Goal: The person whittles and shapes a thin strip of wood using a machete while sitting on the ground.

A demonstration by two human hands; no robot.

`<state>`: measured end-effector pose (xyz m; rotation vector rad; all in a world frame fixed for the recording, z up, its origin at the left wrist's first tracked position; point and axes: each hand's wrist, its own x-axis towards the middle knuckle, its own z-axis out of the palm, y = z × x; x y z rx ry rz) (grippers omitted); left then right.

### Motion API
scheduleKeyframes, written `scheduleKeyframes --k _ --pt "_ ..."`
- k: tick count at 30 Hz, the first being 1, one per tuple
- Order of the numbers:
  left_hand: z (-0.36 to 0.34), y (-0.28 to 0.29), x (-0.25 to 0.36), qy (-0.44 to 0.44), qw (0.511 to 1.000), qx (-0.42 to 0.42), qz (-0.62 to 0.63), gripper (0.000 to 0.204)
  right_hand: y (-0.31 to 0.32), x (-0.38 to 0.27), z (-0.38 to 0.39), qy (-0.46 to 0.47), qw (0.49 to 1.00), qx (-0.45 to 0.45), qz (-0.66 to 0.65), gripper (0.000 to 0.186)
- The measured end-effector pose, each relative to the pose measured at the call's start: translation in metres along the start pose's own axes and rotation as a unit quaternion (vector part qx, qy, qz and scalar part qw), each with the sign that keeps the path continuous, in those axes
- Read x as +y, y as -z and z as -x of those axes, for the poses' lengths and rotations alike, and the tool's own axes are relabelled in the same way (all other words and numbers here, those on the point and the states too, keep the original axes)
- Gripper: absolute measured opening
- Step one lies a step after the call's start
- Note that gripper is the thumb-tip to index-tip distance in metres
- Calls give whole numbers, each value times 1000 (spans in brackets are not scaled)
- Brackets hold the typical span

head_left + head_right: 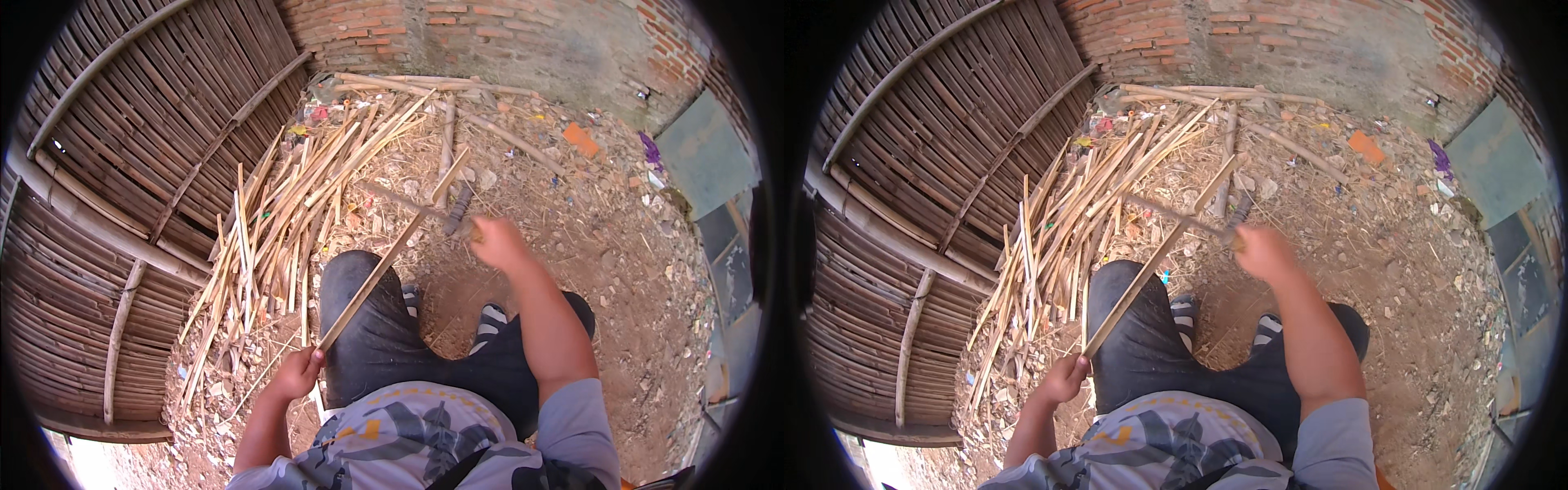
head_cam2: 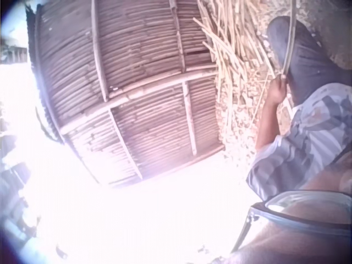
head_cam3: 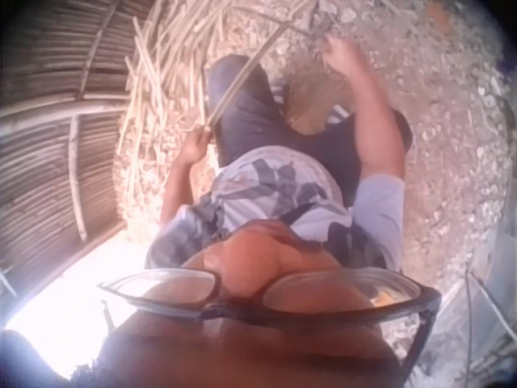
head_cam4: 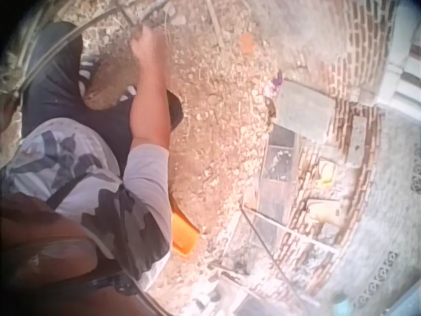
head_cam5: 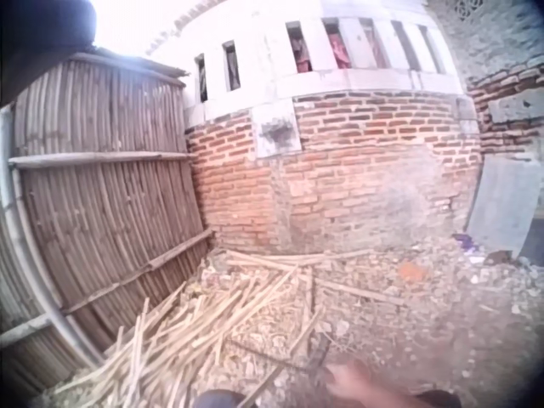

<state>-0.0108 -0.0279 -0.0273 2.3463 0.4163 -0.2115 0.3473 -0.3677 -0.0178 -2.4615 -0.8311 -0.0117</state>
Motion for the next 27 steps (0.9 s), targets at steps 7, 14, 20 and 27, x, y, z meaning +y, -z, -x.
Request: scheduleKeyframes --k 7,14,20,27 --pt "3 6 13 -33 996 20 -77 44 -6 -30 0 121 987 -75 71 15" --pt "3 5 13 -23 998 15 -55 44 6 24 -7 -97 993 65 -33 29" --pt "0 4 11 -3 1000 -8 -20 45 -15 -25 6 132 989 -68 27 20" --pt "5 4 7 -25 999 20 -30 44 2 -7 -5 -21 999 -31 -30 16"
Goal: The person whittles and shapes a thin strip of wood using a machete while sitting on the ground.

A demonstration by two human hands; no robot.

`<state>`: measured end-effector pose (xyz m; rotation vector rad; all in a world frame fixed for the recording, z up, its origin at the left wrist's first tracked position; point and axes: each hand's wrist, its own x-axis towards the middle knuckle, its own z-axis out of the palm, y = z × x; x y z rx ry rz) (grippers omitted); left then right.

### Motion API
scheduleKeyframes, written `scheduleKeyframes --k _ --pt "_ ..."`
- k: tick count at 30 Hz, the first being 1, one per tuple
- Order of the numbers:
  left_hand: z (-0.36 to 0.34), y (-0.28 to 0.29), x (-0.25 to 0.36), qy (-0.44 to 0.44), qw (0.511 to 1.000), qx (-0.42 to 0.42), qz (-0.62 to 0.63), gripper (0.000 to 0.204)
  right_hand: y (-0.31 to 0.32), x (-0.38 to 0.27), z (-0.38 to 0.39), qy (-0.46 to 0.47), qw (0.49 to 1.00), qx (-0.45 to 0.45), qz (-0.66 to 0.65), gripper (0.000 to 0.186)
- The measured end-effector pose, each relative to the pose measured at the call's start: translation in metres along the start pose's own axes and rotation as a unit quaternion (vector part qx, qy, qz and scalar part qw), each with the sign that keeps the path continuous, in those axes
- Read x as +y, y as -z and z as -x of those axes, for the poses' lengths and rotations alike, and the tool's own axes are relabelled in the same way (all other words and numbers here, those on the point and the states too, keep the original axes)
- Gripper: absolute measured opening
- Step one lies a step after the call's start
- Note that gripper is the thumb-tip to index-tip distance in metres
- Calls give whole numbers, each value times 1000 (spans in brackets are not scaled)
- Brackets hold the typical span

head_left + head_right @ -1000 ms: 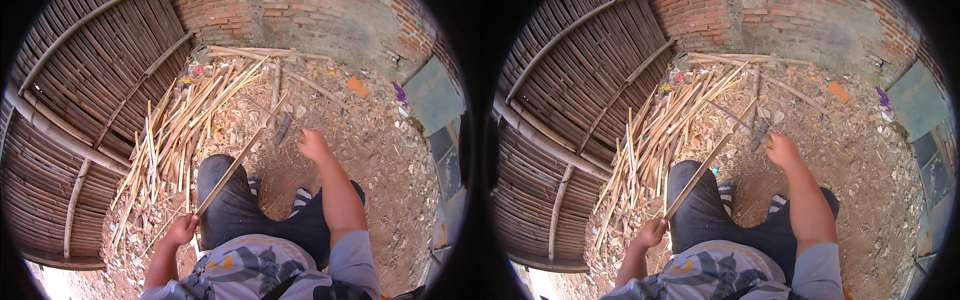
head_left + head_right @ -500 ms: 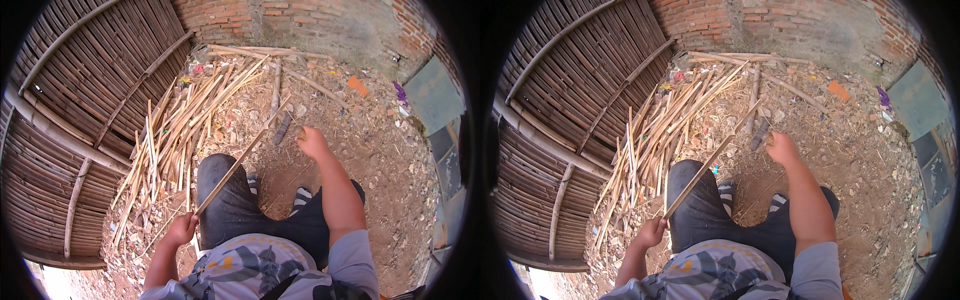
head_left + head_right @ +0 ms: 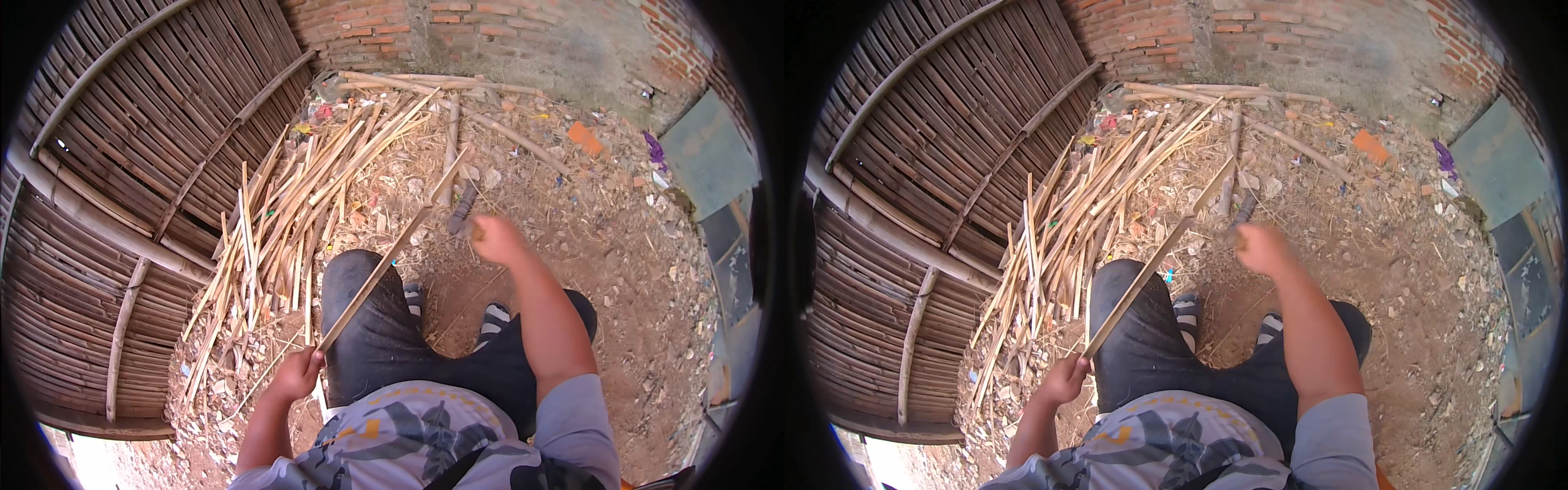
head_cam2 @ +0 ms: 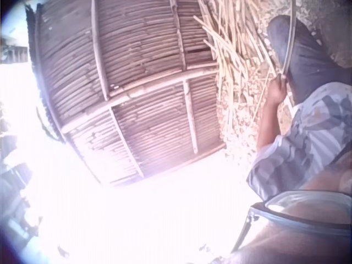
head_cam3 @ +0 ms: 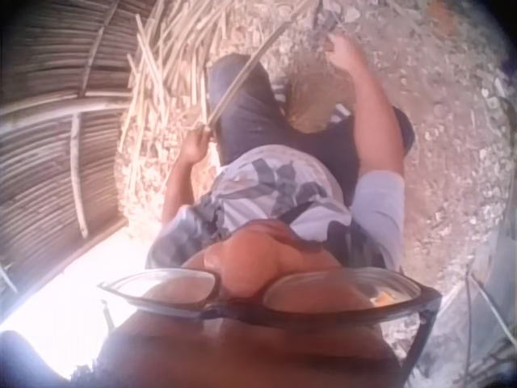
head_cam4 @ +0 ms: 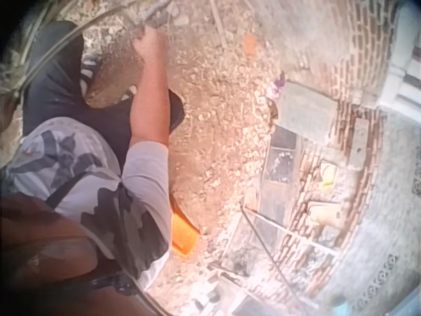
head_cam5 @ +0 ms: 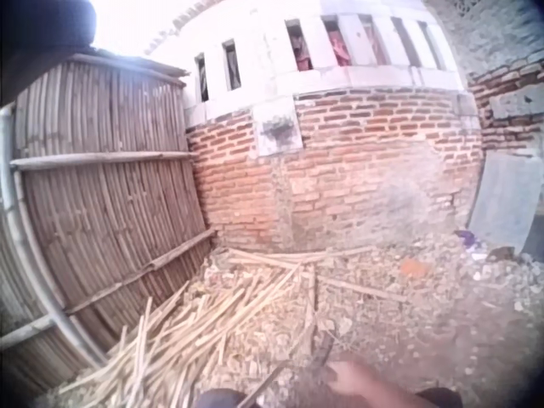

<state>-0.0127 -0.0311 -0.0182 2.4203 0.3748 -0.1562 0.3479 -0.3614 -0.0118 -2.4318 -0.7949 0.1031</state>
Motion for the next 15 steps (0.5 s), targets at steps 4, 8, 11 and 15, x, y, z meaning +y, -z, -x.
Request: scheduleKeyframes --k 4,8,11,15 --pt "-1 3 5 31 999 -27 14 47 -1 36 -3 -56 995 84 -27 19" --pt "-2 -1 -4 49 996 -47 60 51 -8 4 2 -27 1000 -2 -9 18" --pt "-1 1 -3 61 995 -52 61 53 -20 -20 8 144 989 -20 36 15" --pt "3 3 1 50 996 -40 63 53 -14 -34 6 164 982 -38 88 13"
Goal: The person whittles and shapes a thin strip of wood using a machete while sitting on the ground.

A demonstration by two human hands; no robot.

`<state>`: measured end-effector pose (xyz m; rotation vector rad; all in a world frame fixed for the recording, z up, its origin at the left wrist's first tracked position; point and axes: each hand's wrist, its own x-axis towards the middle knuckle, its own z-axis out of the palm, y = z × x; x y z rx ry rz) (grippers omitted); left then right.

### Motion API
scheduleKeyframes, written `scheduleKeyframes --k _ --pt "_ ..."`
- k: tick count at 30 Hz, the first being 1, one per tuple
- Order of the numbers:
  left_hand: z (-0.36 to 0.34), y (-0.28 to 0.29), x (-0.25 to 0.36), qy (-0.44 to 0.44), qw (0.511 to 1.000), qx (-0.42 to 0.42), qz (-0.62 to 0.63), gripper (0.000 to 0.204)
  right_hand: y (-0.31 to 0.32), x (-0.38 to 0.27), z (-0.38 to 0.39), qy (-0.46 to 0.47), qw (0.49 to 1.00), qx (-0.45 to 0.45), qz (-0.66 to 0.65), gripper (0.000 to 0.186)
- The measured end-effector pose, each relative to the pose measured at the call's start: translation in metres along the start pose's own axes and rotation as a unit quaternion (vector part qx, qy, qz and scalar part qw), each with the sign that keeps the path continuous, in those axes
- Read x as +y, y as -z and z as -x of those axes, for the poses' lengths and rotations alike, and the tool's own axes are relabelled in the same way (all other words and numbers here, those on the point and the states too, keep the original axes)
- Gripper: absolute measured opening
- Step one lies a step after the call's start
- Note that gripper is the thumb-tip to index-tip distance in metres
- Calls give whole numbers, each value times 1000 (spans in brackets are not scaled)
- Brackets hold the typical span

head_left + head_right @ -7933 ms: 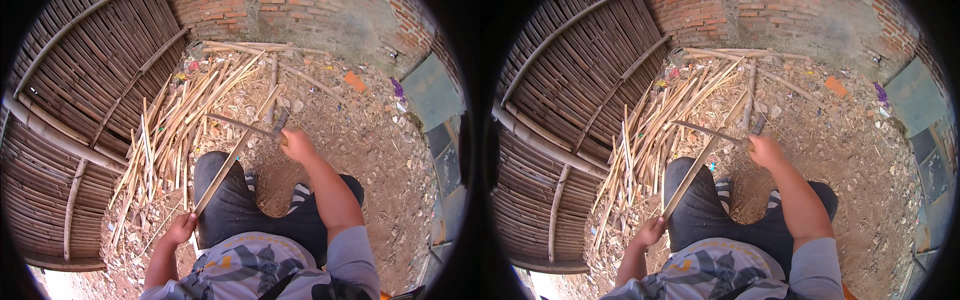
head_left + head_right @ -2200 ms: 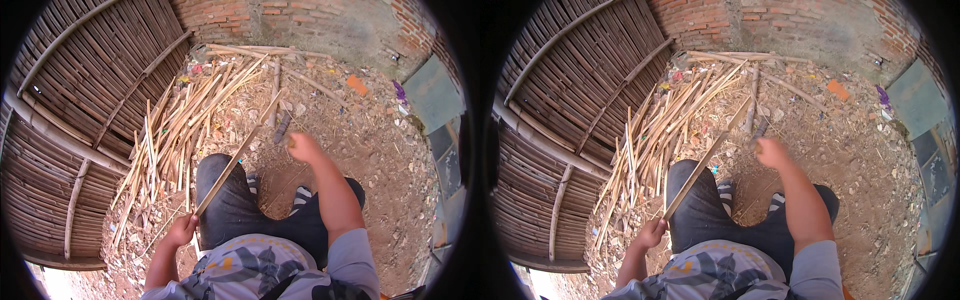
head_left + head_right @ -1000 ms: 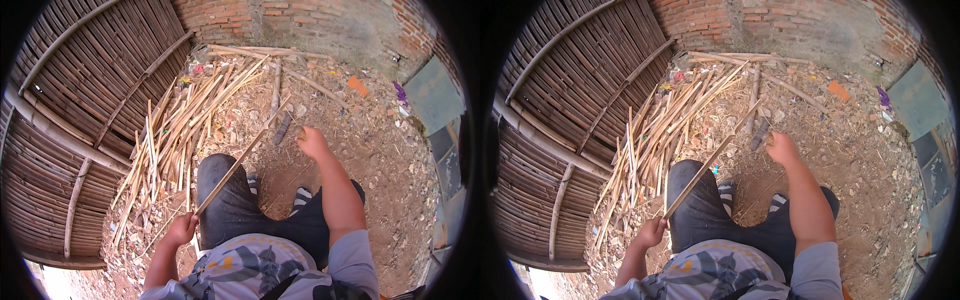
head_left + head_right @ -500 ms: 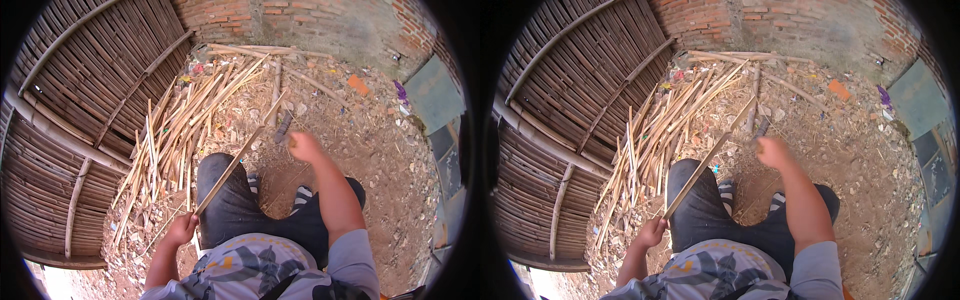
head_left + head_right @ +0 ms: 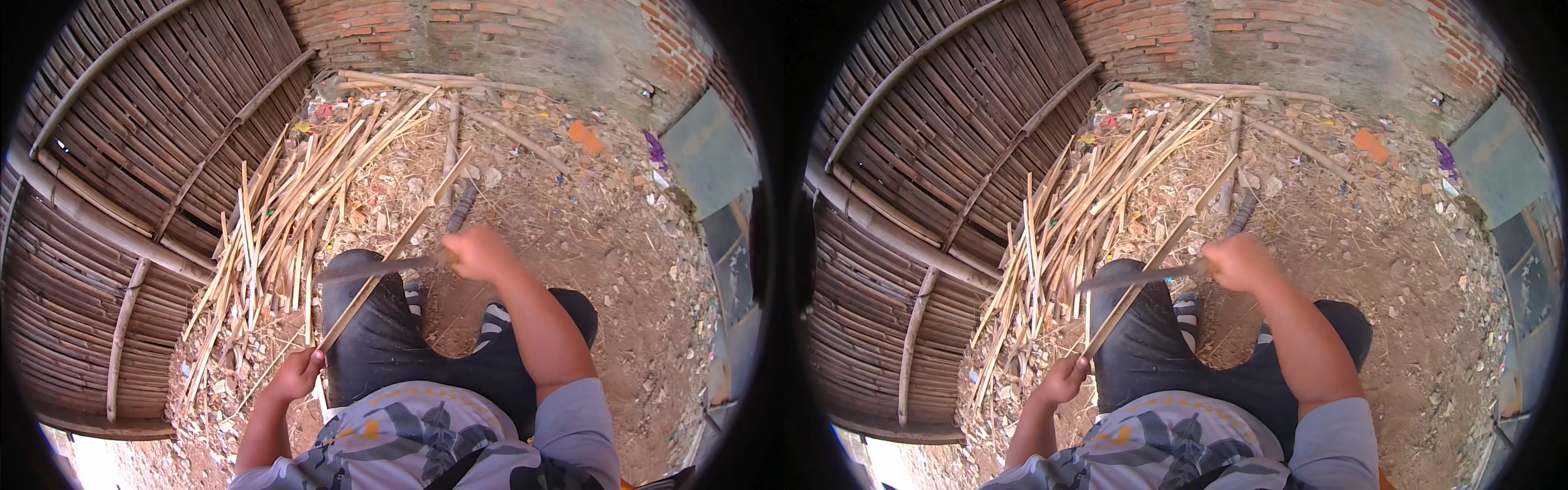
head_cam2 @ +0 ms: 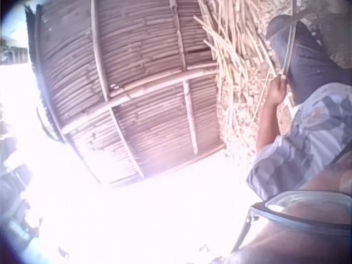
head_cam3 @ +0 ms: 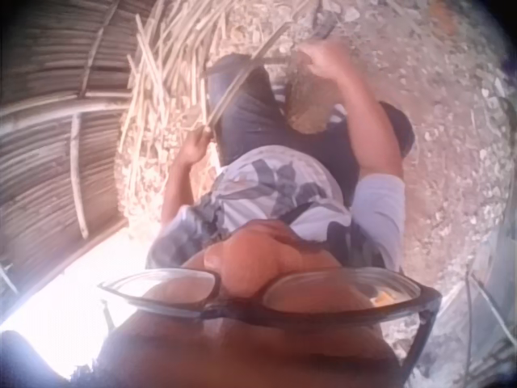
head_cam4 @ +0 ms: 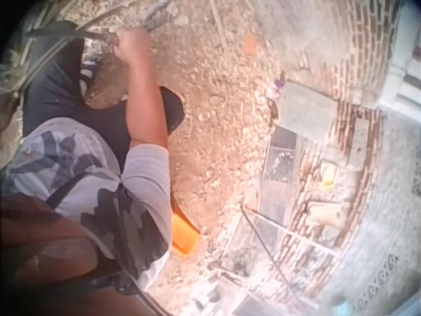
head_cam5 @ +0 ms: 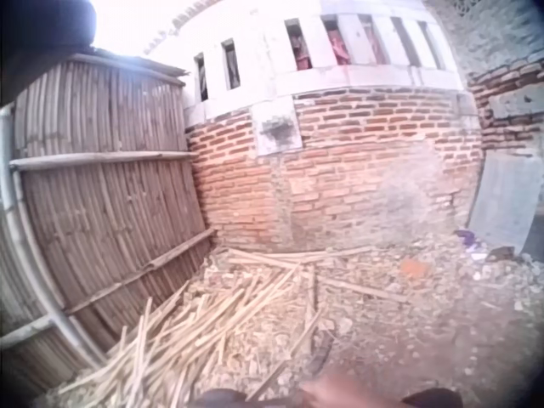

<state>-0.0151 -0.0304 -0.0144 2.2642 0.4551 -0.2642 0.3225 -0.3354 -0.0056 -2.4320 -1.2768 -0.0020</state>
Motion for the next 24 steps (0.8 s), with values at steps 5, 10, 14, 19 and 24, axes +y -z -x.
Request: scheduleKeyframes --k 5,10,14,19,24 --pt "-7 -6 -9 -24 999 14 -28 52 5 53 13 -190 975 69 -95 17" --pt "-9 -7 -15 22 1000 -11 17 53 -2 33 12 -115 990 54 -58 23" --pt "-4 -3 -6 22 1000 -17 10 54 5 1 5 34 999 -12 32 26" --pt "0 0 0 -12 1000 0 -4 53 -2 51 11 -152 987 44 -32 24" --pt "-1 2 1 46 997 -28 46 52 -1 44 7 -148 987 53 -18 21"
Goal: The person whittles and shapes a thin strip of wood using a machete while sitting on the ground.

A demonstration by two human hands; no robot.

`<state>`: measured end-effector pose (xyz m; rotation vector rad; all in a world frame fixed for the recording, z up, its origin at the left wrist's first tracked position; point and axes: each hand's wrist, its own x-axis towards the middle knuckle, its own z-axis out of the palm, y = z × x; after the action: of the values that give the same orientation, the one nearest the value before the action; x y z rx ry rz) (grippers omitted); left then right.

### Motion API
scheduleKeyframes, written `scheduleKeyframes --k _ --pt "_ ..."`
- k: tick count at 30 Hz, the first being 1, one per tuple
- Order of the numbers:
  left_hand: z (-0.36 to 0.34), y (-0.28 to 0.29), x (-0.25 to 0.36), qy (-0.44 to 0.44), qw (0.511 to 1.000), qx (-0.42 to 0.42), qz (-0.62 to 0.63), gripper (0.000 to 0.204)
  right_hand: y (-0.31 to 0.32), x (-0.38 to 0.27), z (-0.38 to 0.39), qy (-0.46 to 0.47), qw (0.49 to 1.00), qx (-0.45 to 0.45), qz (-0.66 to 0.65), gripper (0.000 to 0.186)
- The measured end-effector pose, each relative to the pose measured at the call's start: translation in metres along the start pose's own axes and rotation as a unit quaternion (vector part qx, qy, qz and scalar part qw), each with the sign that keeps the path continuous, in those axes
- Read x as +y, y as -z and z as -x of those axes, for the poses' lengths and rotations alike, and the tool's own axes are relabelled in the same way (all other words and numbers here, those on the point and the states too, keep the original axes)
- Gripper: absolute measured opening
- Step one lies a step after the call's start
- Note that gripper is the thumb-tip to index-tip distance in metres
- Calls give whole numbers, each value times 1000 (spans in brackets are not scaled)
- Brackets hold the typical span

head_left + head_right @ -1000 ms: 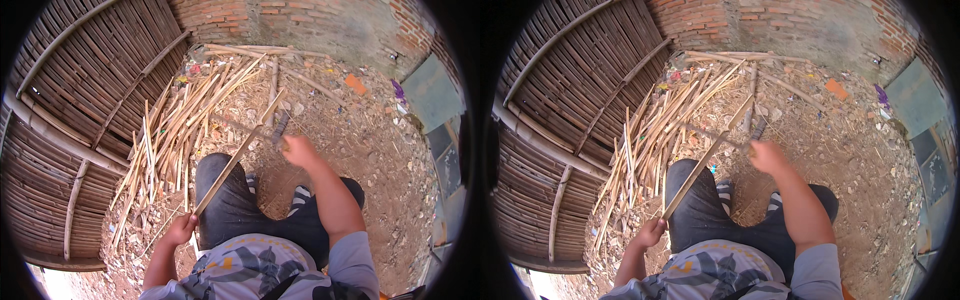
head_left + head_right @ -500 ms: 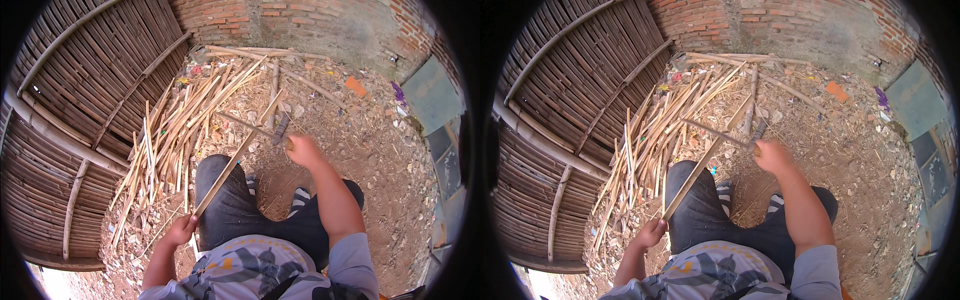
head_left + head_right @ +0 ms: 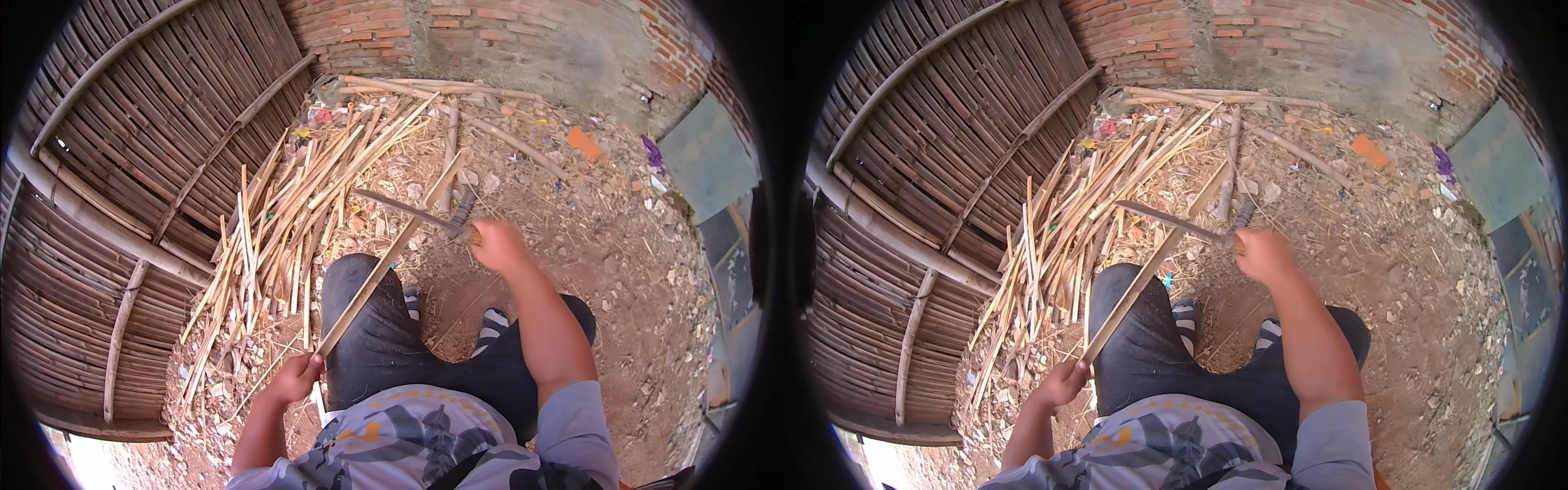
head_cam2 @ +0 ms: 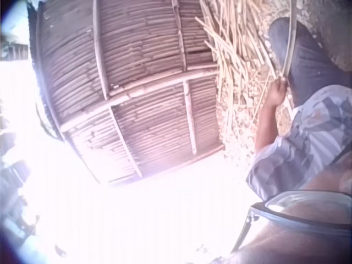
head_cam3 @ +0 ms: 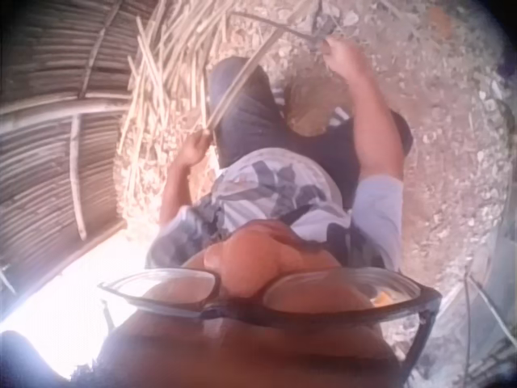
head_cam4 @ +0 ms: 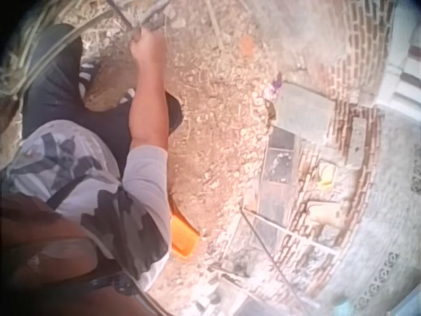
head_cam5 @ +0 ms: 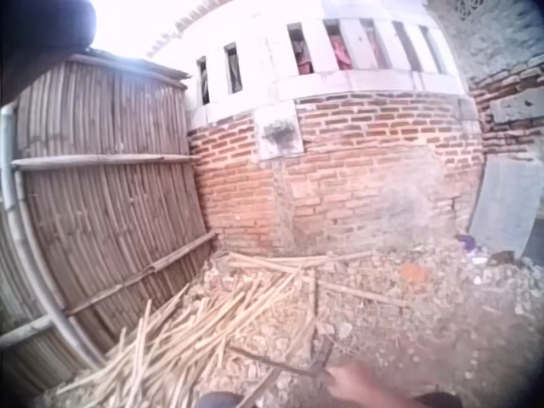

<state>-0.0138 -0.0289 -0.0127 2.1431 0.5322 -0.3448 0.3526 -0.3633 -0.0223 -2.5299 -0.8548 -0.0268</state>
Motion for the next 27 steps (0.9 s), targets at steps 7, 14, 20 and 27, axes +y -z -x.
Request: scheduleKeyframes --k 7,14,20,27 --pt "-2 -2 -6 -46 998 6 -33 56 7 -39 13 170 985 13 40 19" --pt "-1 4 -17 -13 1000 -22 -1 55 -5 16 1 -13 1000 -2 13 22" --pt "-8 -4 -18 4 999 -44 28 57 -6 -21 6 143 989 22 21 19" --pt "3 1 -18 -1 1000 -23 -20 59 6 13 1 -7 999 43 -14 15"
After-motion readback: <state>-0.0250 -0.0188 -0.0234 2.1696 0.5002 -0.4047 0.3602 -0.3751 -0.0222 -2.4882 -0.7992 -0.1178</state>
